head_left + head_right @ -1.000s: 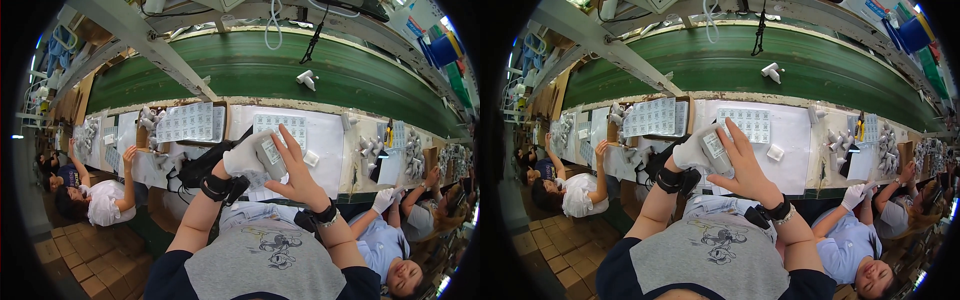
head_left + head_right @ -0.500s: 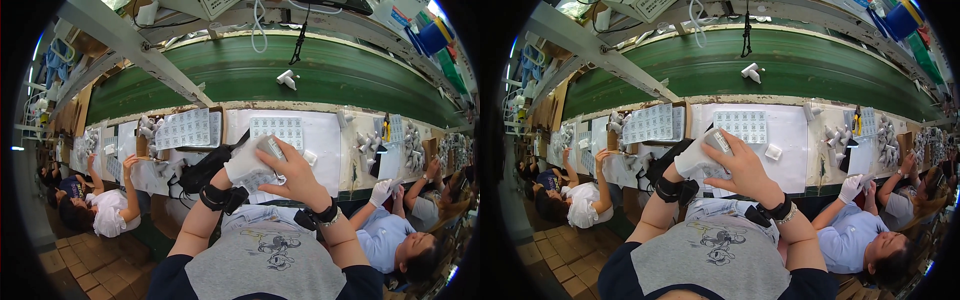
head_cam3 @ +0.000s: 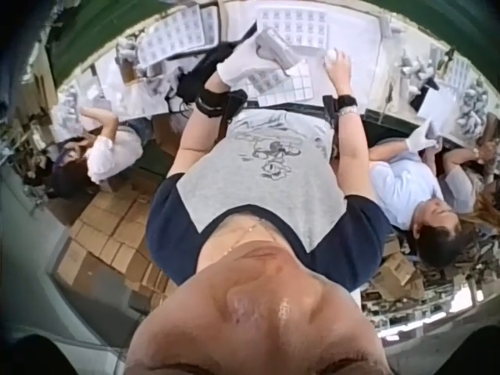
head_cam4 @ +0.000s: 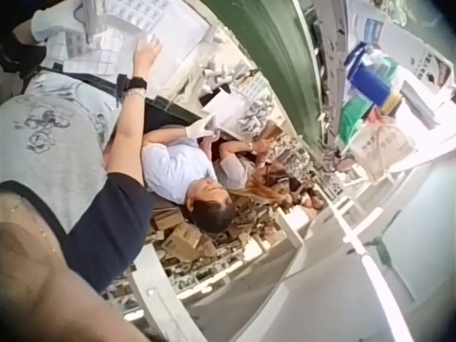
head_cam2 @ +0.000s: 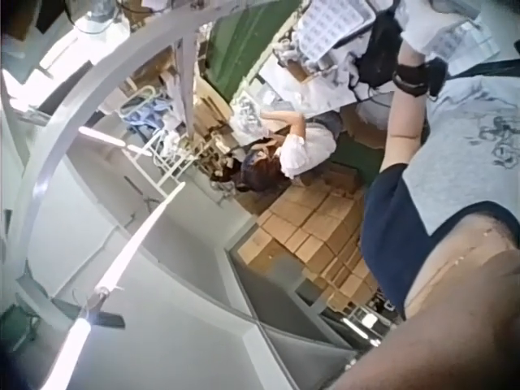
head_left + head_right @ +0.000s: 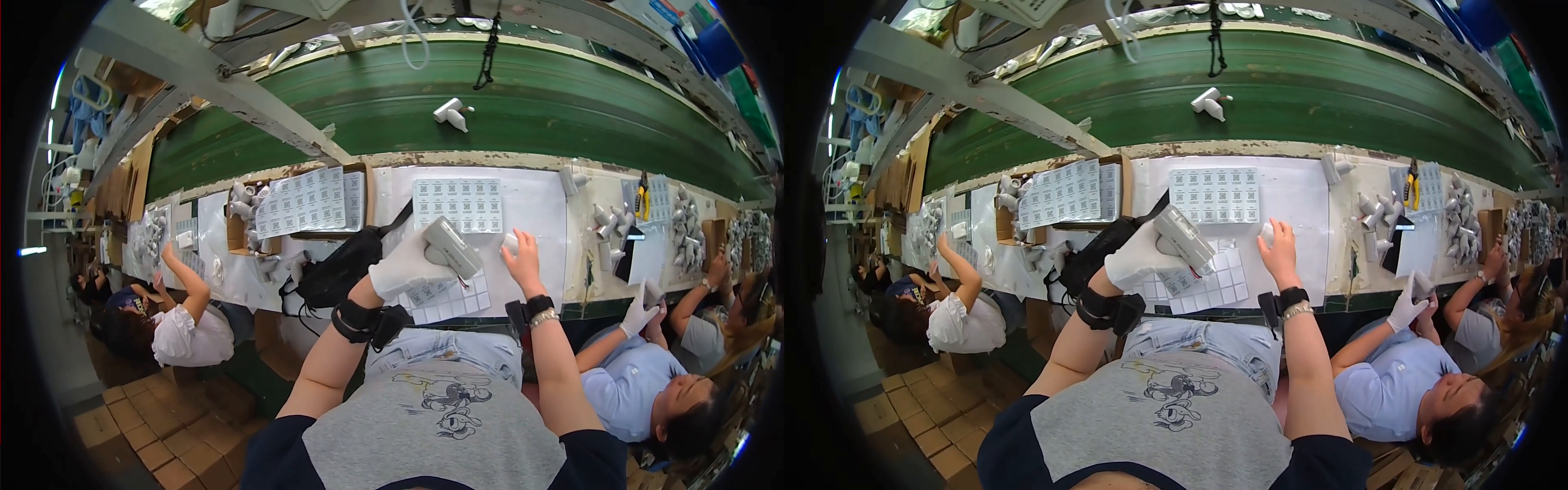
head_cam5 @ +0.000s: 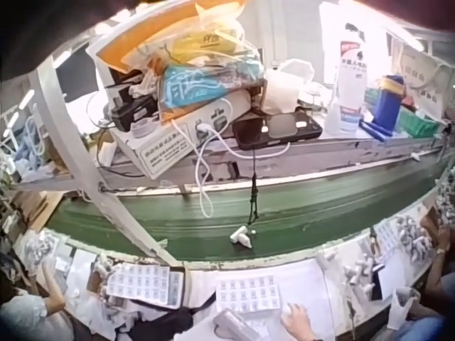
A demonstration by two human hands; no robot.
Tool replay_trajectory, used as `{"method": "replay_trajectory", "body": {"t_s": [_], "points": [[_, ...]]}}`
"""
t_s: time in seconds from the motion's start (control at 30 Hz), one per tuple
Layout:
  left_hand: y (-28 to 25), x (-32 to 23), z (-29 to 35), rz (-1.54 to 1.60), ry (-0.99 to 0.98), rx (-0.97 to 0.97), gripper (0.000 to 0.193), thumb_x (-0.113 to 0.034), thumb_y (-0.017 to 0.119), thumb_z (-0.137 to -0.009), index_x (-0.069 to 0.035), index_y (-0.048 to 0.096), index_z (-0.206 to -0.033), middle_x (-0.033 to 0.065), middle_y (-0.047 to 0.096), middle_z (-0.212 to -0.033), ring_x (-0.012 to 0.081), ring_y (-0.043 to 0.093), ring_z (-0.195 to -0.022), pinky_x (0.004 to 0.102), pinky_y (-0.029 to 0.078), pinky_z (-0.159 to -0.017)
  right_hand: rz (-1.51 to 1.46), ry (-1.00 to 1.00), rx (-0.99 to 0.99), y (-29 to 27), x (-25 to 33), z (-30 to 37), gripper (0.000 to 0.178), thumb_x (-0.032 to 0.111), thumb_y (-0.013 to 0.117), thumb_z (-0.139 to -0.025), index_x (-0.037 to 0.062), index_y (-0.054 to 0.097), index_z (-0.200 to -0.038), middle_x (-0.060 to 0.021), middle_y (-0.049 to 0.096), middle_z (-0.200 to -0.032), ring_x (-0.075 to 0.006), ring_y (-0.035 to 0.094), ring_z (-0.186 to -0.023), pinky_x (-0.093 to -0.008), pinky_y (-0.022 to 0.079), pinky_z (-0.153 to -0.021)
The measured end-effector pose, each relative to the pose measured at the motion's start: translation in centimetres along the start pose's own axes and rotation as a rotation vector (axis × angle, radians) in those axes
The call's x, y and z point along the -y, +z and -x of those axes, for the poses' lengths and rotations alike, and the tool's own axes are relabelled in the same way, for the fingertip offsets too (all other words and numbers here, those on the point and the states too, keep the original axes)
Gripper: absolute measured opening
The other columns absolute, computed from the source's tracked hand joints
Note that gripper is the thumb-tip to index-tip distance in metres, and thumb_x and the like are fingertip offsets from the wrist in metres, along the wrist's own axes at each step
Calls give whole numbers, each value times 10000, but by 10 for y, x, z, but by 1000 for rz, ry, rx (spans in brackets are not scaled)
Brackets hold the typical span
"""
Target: The person wipes a gray plastic component with a white pad, peels a sticker from a sheet, and applies it to the component before wiping it again and placing it into a tray.
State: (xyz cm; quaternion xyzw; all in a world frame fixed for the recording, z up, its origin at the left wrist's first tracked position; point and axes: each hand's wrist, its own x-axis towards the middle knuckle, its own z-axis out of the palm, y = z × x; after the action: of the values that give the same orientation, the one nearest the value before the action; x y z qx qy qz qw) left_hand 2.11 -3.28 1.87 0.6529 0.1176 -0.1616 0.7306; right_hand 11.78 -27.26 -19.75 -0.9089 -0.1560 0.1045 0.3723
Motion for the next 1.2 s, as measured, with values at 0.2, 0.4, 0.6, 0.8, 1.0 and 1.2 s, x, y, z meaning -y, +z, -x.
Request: {"method": "replay_trajectory", "body": {"t_s": [0.2, 0.4, 0.6, 0.8, 1.0, 1.2], "points": [[10, 5, 1, 149, -13, -120, 631, -99, 728, -624, -27, 451, -1187, 36, 554, -958, 107, 532, -845, 250, 445, -755, 247, -211, -82, 13, -19, 11, 365, 119, 658, -697, 75, 572, -1049, -147, 506, -1064, -302, 541, -899, -371, 453, -751], [18, -9, 4, 263, -63, -49, 727, -108, 723, -629, -28, 379, -1265, 31, 530, -927, 83, 510, -760, 217, 433, -637, 65, 31, 69, 14, -34, 12, 210, 87, 672, -687, 69, 595, -882, -126, 538, -959, -269, 554, -839, -345, 448, -734], [23, -19, 9, 280, -9, -75, 828, -75, 711, -627, -49, 280, -1334, 21, 517, -908, 66, 484, -710, 202, 412, -584, -527, 24, -60, -53, 77, 3, 137, 67, 664, -744, 51, 559, -830, -46, 549, -832, -129, 542, -792, -238, 430, -688], [28, -19, 5, 243, 20, -93, 887, -57, 716, -618, -56, 230, -1360, 30, 529, -951, 88, 516, -775, 227, 446, -645, -1157, -152, -196, -127, 213, 22, 258, -20, 645, -739, 58, 498, -937, -44, 521, -893, -88, 508, -812, -208, 412, -708], [40, -18, -1, 258, 123, -172, 740, -13, 682, -629, -83, 324, -1273, 67, 492, -1110, 143, 532, -940, 264, 465, -769, -232, -635, -255, -107, 237, 12, 351, 83, 681, -732, 43, 503, -1032, -88, 525, -919, -146, 533, -830, -259, 437, -738], [40, -6, 2, 167, 177, -318, 653, -30, 707, -615, -76, 392, -1185, 55, 527, -1051, 147, 540, -928, 276, 472, -758, -675, -440, -85, -88, 234, 8, 269, 95, 598, -803, 2, 533, -1047, -120, 567, -962, -199, 566, -855, -287, 455, -744]]}}
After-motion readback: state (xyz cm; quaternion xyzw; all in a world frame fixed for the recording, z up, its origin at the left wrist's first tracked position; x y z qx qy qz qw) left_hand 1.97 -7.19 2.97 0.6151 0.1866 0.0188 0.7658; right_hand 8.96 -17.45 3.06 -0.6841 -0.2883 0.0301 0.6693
